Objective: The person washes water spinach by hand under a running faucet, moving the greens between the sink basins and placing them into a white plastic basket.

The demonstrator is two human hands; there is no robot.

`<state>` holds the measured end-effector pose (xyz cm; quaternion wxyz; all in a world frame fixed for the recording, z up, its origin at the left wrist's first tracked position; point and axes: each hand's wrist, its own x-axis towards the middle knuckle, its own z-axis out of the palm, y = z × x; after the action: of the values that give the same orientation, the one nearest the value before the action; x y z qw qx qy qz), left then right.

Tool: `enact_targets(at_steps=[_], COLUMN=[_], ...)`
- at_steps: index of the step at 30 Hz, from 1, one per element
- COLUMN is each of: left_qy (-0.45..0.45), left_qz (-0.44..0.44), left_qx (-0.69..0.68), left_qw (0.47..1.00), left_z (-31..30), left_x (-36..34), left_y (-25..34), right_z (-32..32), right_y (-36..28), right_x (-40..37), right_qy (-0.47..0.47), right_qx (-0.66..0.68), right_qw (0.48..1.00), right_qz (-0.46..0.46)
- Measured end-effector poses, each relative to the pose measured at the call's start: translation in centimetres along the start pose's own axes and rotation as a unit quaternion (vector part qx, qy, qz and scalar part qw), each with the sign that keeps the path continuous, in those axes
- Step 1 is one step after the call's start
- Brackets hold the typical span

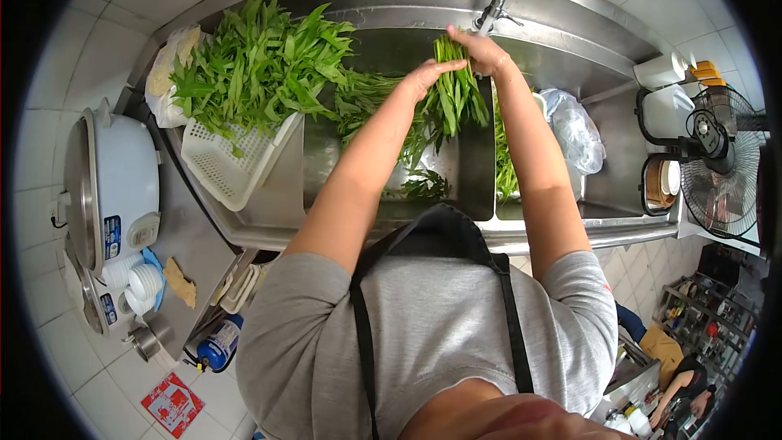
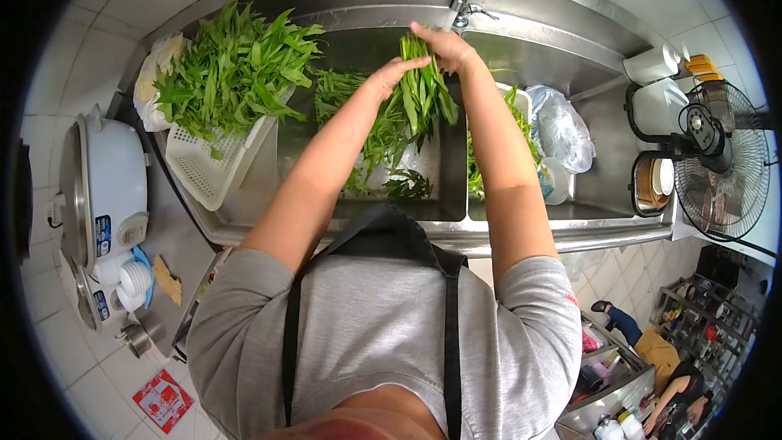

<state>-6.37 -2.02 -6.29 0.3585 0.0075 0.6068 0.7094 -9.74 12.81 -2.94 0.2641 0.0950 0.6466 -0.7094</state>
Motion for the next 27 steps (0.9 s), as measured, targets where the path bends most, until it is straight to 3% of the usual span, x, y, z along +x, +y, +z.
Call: enact_targets(at_steps=[1,3,4,7,8,9,10,12,14,16,17,19,20,22,24,27], left_qy=[-0.002,-0.007,-0.008,0.016,0.042,0.128,0.128,0.125,0.130,0.135,0.148,0.139,0.142,0.077,0.058,0.134], left_qz=[-0.012,-0.009,-0.004,-0.019,-0.037,-0.036,-0.035,-0.004,0.009,0.018,0.028,0.068,0.068,0.083,0.079,0.090], left_qx=[-0.029,-0.023,-0.013,-0.040,-0.035,0.014,0.014,0.002,-0.018,-0.037,-0.046,-0.095,-0.096,-0.317,-0.349,-0.254], left_qw=[1.000,1.000,1.000,0.999,0.998,0.991,0.991,0.992,0.991,0.990,0.988,0.983,0.983,0.942,0.932,0.954], left_z=[0.0,-0.4,-0.4,-0.8,-1.0,-0.7,-0.7,-0.3,1.6,1.8,1.1,0.4,0.1,0.2,-1.0,-2.8], left_x=[0.1,0.6,0.5,1.2,1.6,1.8,1.9,1.6,-1.9,-2.2,-0.7,-0.1,0.0,-1.1,-0.7,-1.5], left_y=[-0.6,-1.9,-2.1,-3.2,-3.6,-3.8,-3.8,-3.1,0.4,0.7,-0.4,-0.6,-0.9,-0.4,-1.2,-2.1], right_z=[-0.2,-0.7,-1.4,-1.4,-1.0,-0.8,-1.2,-1.8,-0.7,-1.0,-1.3,-1.4,-1.5,-1.1,-1.3,-1.7], right_y=[-0.6,-1.8,-2.3,-3.4,-3.5,-3.5,-3.4,-3.3,-3.0,-1.5,-0.6,0.3,0.6,0.7,0.3,-0.3], right_x=[-0.4,-1.7,-2.1,-3.1,-3.5,-3.8,-3.4,-2.5,-3.1,-2.1,-1.9,-1.9,-1.8,-2.7,-3.4,-4.2], right_qy=[0.003,0.091,0.100,0.075,0.000,-0.074,-0.073,0.068,0.119,0.022,0.021,0.096,0.093,0.079,0.091,0.102], right_qx=[-0.003,-0.277,-0.307,-0.294,-0.203,-0.110,-0.110,-0.246,-0.435,-0.362,-0.362,-0.168,-0.168,-0.018,-0.026,-0.104], right_qw=[1.000,0.951,0.939,0.942,0.969,0.983,0.983,0.953,0.887,0.930,0.930,0.969,0.970,0.986,0.985,0.978], right_qz=[0.000,-0.107,-0.116,-0.146,-0.137,-0.127,-0.127,-0.162,-0.097,-0.061,-0.060,-0.152,-0.152,-0.148,-0.143,-0.150])
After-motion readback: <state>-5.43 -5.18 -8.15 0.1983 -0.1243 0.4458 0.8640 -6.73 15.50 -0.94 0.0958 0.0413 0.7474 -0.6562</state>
